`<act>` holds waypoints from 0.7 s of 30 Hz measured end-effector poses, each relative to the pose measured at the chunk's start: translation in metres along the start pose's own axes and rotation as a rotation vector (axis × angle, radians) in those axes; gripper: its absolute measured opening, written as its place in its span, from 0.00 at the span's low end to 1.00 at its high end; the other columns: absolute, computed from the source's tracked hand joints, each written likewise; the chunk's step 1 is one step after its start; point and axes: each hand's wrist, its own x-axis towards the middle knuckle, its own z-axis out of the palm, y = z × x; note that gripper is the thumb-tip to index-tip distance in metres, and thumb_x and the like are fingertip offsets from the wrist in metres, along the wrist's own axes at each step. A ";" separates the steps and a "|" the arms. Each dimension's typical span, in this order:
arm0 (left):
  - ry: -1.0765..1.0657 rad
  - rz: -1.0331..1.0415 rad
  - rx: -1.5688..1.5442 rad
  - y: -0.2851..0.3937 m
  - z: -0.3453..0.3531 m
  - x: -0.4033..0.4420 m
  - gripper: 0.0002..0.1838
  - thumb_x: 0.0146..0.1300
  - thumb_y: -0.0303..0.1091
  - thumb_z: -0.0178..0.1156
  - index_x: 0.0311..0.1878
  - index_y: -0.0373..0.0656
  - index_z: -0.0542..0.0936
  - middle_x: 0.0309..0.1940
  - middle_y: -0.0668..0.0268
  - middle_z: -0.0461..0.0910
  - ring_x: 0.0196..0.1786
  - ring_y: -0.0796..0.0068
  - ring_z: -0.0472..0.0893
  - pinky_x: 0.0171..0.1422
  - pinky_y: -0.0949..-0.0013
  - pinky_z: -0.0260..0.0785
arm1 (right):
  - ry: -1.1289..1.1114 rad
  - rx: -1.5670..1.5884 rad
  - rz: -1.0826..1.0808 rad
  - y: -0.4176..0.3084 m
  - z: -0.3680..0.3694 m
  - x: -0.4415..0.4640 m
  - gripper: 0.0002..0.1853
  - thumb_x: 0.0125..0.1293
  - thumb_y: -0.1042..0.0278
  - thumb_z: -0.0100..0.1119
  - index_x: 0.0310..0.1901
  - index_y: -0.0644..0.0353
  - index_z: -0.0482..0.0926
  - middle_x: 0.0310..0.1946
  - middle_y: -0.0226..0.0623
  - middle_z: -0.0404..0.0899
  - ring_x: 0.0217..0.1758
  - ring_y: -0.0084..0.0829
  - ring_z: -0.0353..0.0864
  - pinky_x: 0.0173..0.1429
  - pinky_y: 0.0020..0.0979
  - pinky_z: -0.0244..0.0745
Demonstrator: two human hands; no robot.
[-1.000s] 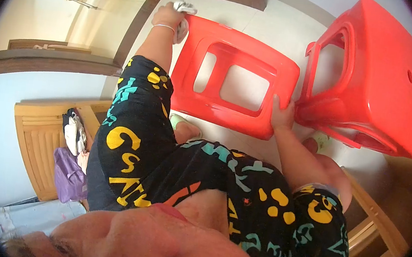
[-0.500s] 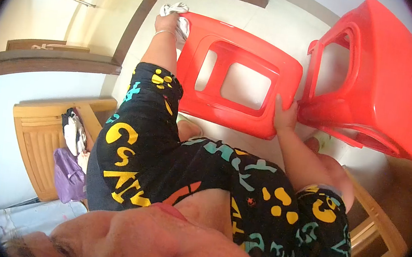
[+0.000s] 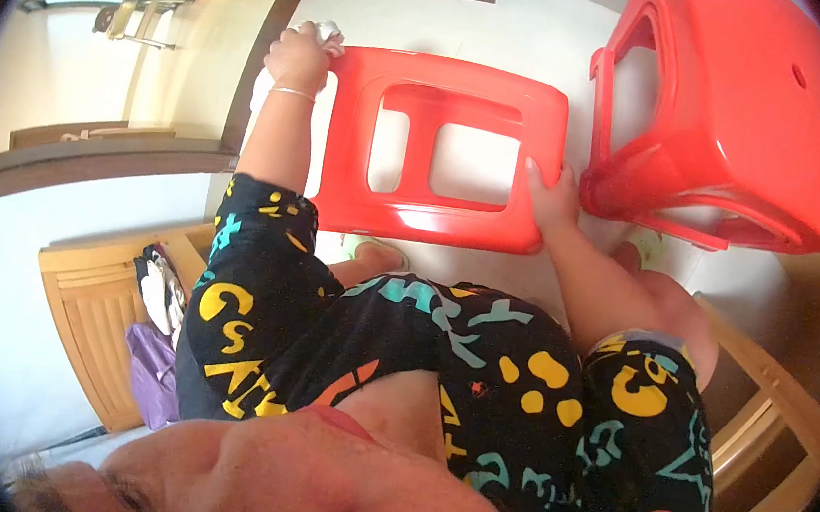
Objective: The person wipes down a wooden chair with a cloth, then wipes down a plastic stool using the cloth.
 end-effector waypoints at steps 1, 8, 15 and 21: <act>0.023 0.055 -0.037 0.003 -0.009 -0.007 0.30 0.61 0.57 0.65 0.62 0.53 0.74 0.57 0.58 0.77 0.58 0.53 0.80 0.57 0.52 0.74 | 0.006 0.002 0.013 0.007 0.003 0.005 0.36 0.63 0.42 0.64 0.61 0.66 0.73 0.56 0.52 0.80 0.58 0.47 0.81 0.62 0.42 0.73; -0.015 0.103 -0.211 0.058 0.006 -0.022 0.43 0.53 0.69 0.66 0.65 0.52 0.71 0.56 0.57 0.77 0.59 0.53 0.79 0.56 0.52 0.75 | -0.020 0.070 -0.020 0.017 0.010 0.012 0.37 0.62 0.39 0.64 0.60 0.63 0.74 0.55 0.52 0.80 0.59 0.49 0.80 0.62 0.42 0.73; -0.058 0.185 -0.106 0.093 0.006 -0.042 0.44 0.59 0.78 0.50 0.64 0.49 0.74 0.59 0.57 0.76 0.62 0.52 0.76 0.61 0.48 0.69 | -0.025 0.054 0.008 0.027 0.014 0.016 0.38 0.61 0.38 0.64 0.62 0.63 0.73 0.56 0.52 0.79 0.60 0.49 0.78 0.63 0.43 0.72; 0.026 0.449 -0.181 0.156 0.001 -0.093 0.33 0.65 0.64 0.51 0.61 0.48 0.76 0.57 0.56 0.76 0.61 0.52 0.75 0.60 0.44 0.67 | -0.019 0.048 0.014 0.015 0.006 0.009 0.37 0.61 0.38 0.64 0.61 0.63 0.74 0.54 0.53 0.80 0.59 0.50 0.79 0.63 0.44 0.73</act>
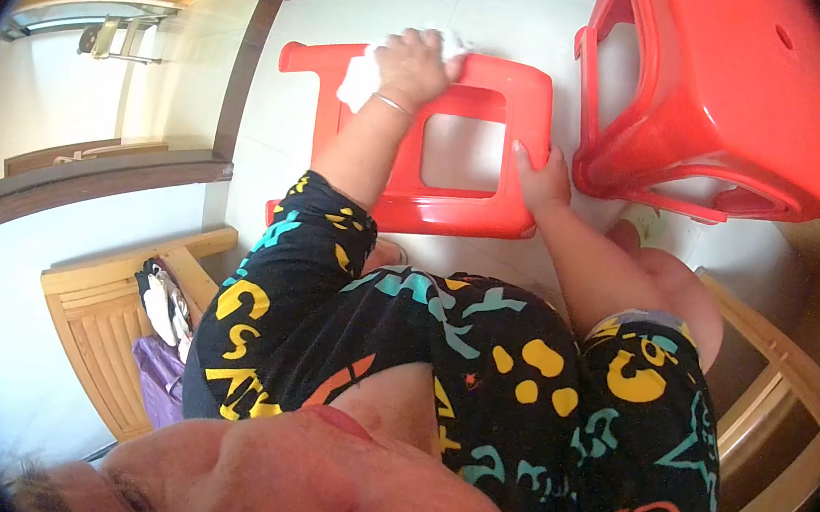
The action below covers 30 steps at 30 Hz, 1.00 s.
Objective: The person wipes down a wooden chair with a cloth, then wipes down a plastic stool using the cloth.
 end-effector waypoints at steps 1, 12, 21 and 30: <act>0.010 0.063 -0.032 0.015 0.001 -0.005 0.31 0.65 0.62 0.51 0.61 0.48 0.76 0.56 0.56 0.76 0.61 0.51 0.75 0.61 0.43 0.67 | -0.001 -0.001 0.000 0.002 0.001 0.001 0.37 0.61 0.38 0.64 0.61 0.63 0.74 0.54 0.53 0.80 0.59 0.50 0.79 0.63 0.44 0.73; 0.147 0.311 -0.182 0.078 0.009 -0.030 0.26 0.64 0.56 0.56 0.64 0.64 0.77 0.59 0.56 0.73 0.62 0.49 0.72 0.60 0.41 0.64 | 0.029 0.068 -0.097 0.024 0.015 0.010 0.36 0.62 0.39 0.65 0.60 0.63 0.74 0.55 0.51 0.80 0.57 0.48 0.81 0.62 0.43 0.73; 0.081 -0.055 -0.090 -0.027 0.012 0.001 0.25 0.64 0.55 0.54 0.62 0.62 0.78 0.56 0.58 0.76 0.59 0.54 0.77 0.58 0.48 0.72 | -0.007 0.078 -0.024 0.004 0.003 0.001 0.35 0.62 0.40 0.66 0.59 0.63 0.76 0.53 0.50 0.82 0.57 0.46 0.82 0.61 0.41 0.74; 0.106 -0.745 -0.197 -0.147 0.003 -0.036 0.35 0.56 0.59 0.58 0.65 0.53 0.76 0.61 0.49 0.75 0.66 0.45 0.72 0.66 0.46 0.67 | -0.075 -0.020 -0.027 0.006 0.010 0.007 0.38 0.61 0.37 0.64 0.63 0.60 0.74 0.55 0.48 0.82 0.58 0.45 0.81 0.61 0.41 0.74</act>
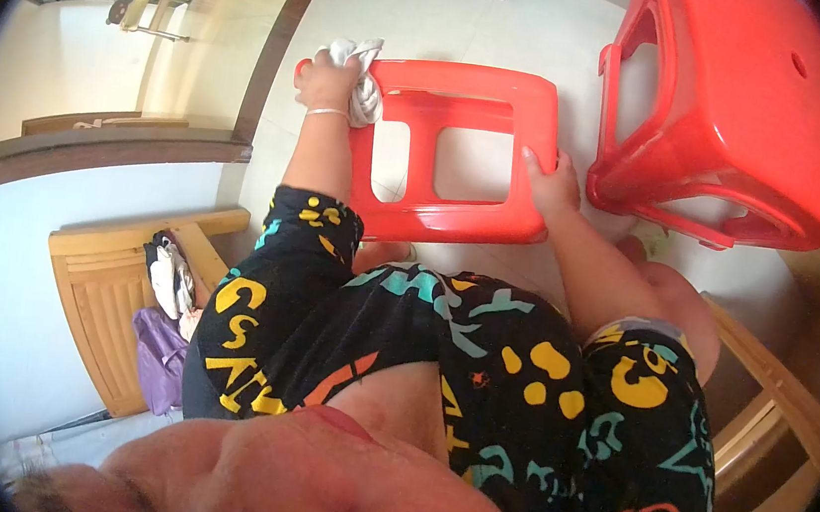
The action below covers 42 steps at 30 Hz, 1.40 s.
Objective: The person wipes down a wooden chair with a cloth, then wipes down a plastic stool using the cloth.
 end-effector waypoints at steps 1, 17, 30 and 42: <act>0.001 -0.004 0.003 -0.011 0.003 -0.003 0.35 0.56 0.59 0.58 0.65 0.53 0.76 0.61 0.49 0.75 0.66 0.45 0.72 0.66 0.46 0.67 | -0.005 0.001 -0.002 0.000 0.000 0.000 0.38 0.61 0.37 0.64 0.63 0.60 0.74 0.55 0.48 0.82 0.58 0.45 0.81 0.61 0.41 0.74; -0.769 -0.291 -1.245 -0.100 0.018 0.000 0.27 0.62 0.31 0.62 0.64 0.36 0.71 0.52 0.54 0.83 0.46 0.60 0.85 0.51 0.55 0.78 | -0.337 0.439 -0.081 0.006 -0.019 0.005 0.33 0.72 0.58 0.60 0.73 0.59 0.61 0.65 0.38 0.73 0.66 0.30 0.72 0.68 0.33 0.68; -0.672 0.059 -1.483 -0.139 0.003 -0.037 0.24 0.56 0.20 0.60 0.59 0.36 0.76 0.50 0.59 0.83 0.50 0.65 0.84 0.56 0.62 0.77 | -0.233 0.215 -0.584 0.029 -0.035 0.031 0.43 0.68 0.65 0.64 0.79 0.53 0.50 0.64 0.41 0.75 0.66 0.29 0.74 0.68 0.31 0.71; -0.480 -0.086 -1.113 -0.203 0.059 -0.114 0.23 0.51 0.18 0.68 0.52 0.40 0.80 0.45 0.63 0.84 0.46 0.69 0.83 0.54 0.65 0.77 | -0.635 0.226 0.181 -0.008 -0.049 -0.001 0.39 0.57 0.51 0.68 0.70 0.53 0.66 0.68 0.33 0.69 0.69 0.35 0.67 0.63 0.44 0.67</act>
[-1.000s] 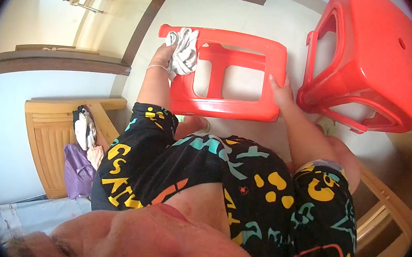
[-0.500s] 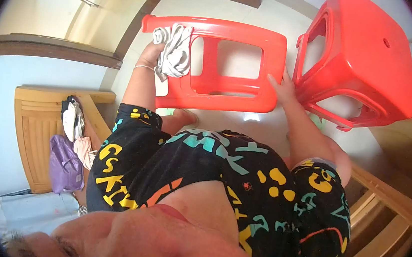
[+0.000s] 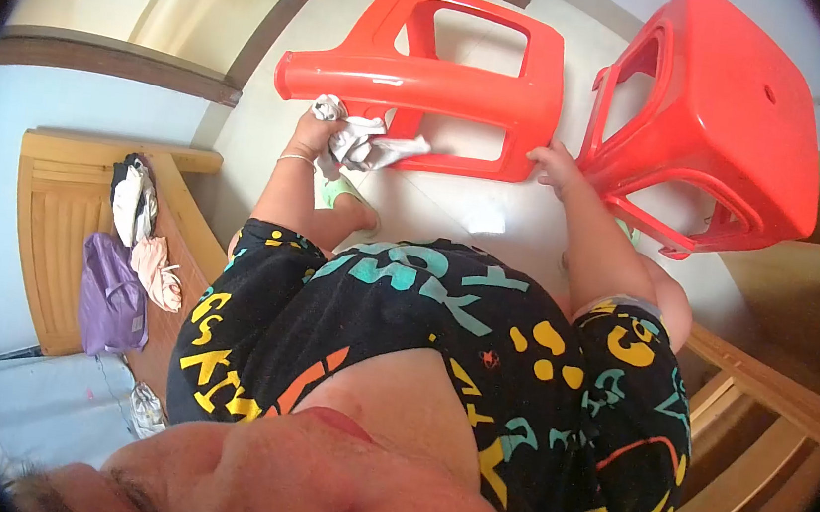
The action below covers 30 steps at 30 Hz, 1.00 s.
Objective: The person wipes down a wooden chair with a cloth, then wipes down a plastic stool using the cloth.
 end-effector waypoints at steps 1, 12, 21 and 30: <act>0.001 -0.006 -0.003 -0.007 0.000 -0.004 0.23 0.51 0.18 0.68 0.52 0.40 0.80 0.45 0.63 0.84 0.46 0.69 0.83 0.54 0.65 0.77 | -0.001 -0.004 0.006 0.004 0.001 0.004 0.39 0.57 0.51 0.68 0.70 0.53 0.66 0.68 0.33 0.69 0.69 0.35 0.67 0.63 0.44 0.67; 0.306 -0.171 -0.151 -0.079 0.013 -0.028 0.23 0.52 0.19 0.65 0.54 0.39 0.76 0.43 0.59 0.83 0.42 0.64 0.84 0.46 0.62 0.78 | -0.195 -0.026 0.251 0.051 0.019 0.026 0.36 0.60 0.50 0.63 0.68 0.53 0.66 0.72 0.39 0.63 0.77 0.42 0.58 0.66 0.53 0.61; 0.309 -0.238 -0.400 -0.085 0.002 -0.060 0.24 0.54 0.17 0.61 0.57 0.36 0.75 0.47 0.58 0.83 0.49 0.62 0.83 0.54 0.61 0.76 | -0.154 -0.350 0.328 0.010 0.035 0.006 0.35 0.53 0.55 0.69 0.64 0.58 0.73 0.62 0.40 0.73 0.67 0.41 0.68 0.69 0.51 0.62; 0.228 0.016 -0.396 0.007 -0.032 -0.087 0.24 0.55 0.26 0.67 0.56 0.35 0.74 0.47 0.59 0.83 0.47 0.68 0.83 0.53 0.66 0.77 | 0.361 -1.220 -0.778 -0.027 0.052 -0.001 0.47 0.51 0.50 0.72 0.71 0.56 0.63 0.77 0.53 0.50 0.82 0.50 0.47 0.79 0.53 0.52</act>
